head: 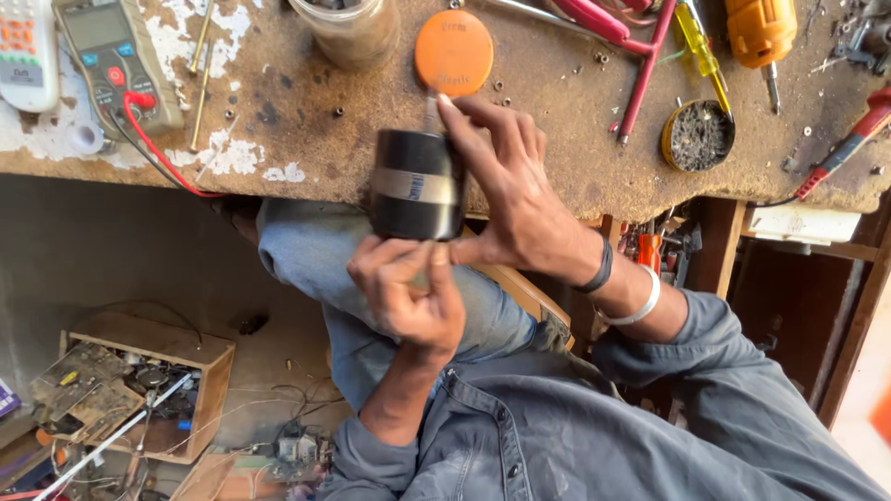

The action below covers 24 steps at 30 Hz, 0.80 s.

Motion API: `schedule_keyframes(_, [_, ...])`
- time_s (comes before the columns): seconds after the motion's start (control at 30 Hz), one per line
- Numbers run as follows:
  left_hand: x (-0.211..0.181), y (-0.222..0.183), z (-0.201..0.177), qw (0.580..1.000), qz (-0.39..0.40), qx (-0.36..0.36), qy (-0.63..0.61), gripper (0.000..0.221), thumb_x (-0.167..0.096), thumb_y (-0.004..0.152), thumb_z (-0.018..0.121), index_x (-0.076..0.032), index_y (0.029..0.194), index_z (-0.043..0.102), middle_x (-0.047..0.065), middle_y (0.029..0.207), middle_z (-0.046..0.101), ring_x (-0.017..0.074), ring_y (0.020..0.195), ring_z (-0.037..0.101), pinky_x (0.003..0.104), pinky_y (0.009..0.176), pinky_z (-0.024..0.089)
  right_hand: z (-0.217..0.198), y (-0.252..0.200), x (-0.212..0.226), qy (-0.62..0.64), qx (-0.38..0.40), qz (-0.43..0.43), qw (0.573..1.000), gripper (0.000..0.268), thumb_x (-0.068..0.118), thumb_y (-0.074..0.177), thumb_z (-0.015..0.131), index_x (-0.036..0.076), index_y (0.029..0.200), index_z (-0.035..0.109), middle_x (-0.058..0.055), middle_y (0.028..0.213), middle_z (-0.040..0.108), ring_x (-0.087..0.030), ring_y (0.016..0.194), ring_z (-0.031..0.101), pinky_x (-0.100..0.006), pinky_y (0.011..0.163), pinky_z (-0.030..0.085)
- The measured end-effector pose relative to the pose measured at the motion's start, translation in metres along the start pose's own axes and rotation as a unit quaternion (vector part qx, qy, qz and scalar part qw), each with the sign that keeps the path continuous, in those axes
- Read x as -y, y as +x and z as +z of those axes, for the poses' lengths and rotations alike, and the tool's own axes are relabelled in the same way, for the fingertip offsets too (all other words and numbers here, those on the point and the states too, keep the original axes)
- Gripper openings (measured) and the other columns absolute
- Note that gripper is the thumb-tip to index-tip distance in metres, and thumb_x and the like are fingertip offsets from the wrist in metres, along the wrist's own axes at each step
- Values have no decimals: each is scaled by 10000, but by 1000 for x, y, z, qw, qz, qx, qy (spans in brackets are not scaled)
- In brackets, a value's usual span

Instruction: The person assembles a small electric motor by inserting the stator into the housing, aligning the shaft, and rotating it to check fit. They repeatedly insert and remove the stator, then rotate the shaft to test movement.

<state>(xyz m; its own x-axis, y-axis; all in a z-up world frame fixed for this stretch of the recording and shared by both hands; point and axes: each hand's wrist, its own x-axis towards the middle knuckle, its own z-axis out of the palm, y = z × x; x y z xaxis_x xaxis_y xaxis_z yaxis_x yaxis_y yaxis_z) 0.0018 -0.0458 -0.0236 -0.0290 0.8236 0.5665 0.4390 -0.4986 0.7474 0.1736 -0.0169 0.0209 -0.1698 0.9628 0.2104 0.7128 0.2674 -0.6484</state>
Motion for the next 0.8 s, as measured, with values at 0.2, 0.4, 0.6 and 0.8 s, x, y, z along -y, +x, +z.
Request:
schedule_keyframes(0.2, [-7, 66, -23, 992, 98, 51, 58, 833, -420, 817, 847, 6, 1366, 389, 241, 1300, 460, 481, 1221, 441, 588, 1076, 373, -21, 21, -11, 129, 75, -95, 984, 1017, 216, 815, 871, 99, 1649, 303, -204, 1679, 357, -404, 1547, 414, -509, 1316, 367])
schedule_keyframes(0.4, [29, 104, -38, 952, -38, 291, -89, 970, -307, 773, 948, -88, 1541, 397, 156, 1363, 551, 310, 1284, 599, 431, 1105, 534, -46, 18, -15, 103, 93, -95, 986, 633, 32, 796, 760, 20, 1395, 558, -231, 1478, 538, -405, 1394, 499, -475, 1087, 506])
schedule_keyframes(0.6, [31, 55, -21, 985, -32, 160, -47, 954, -226, 758, 936, -101, 1517, 372, 154, 1339, 536, 327, 1237, 589, 424, 1062, 530, -32, -3, -66, -58, -72, 59, 994, 129, -17, 1050, 757, -7, 1176, 779, -113, 1129, 727, -173, 946, 737, -272, 837, 635])
schedule_keyframes(0.8, [17, 54, -13, 987, -104, 114, -35, 951, -252, 726, 941, -120, 1527, 445, 106, 1219, 611, 280, 1110, 692, 376, 949, 597, -16, -2, -73, -82, -89, 35, 992, 90, 26, 1010, 830, 41, 1096, 806, -92, 1065, 709, -167, 844, 701, -282, 749, 583])
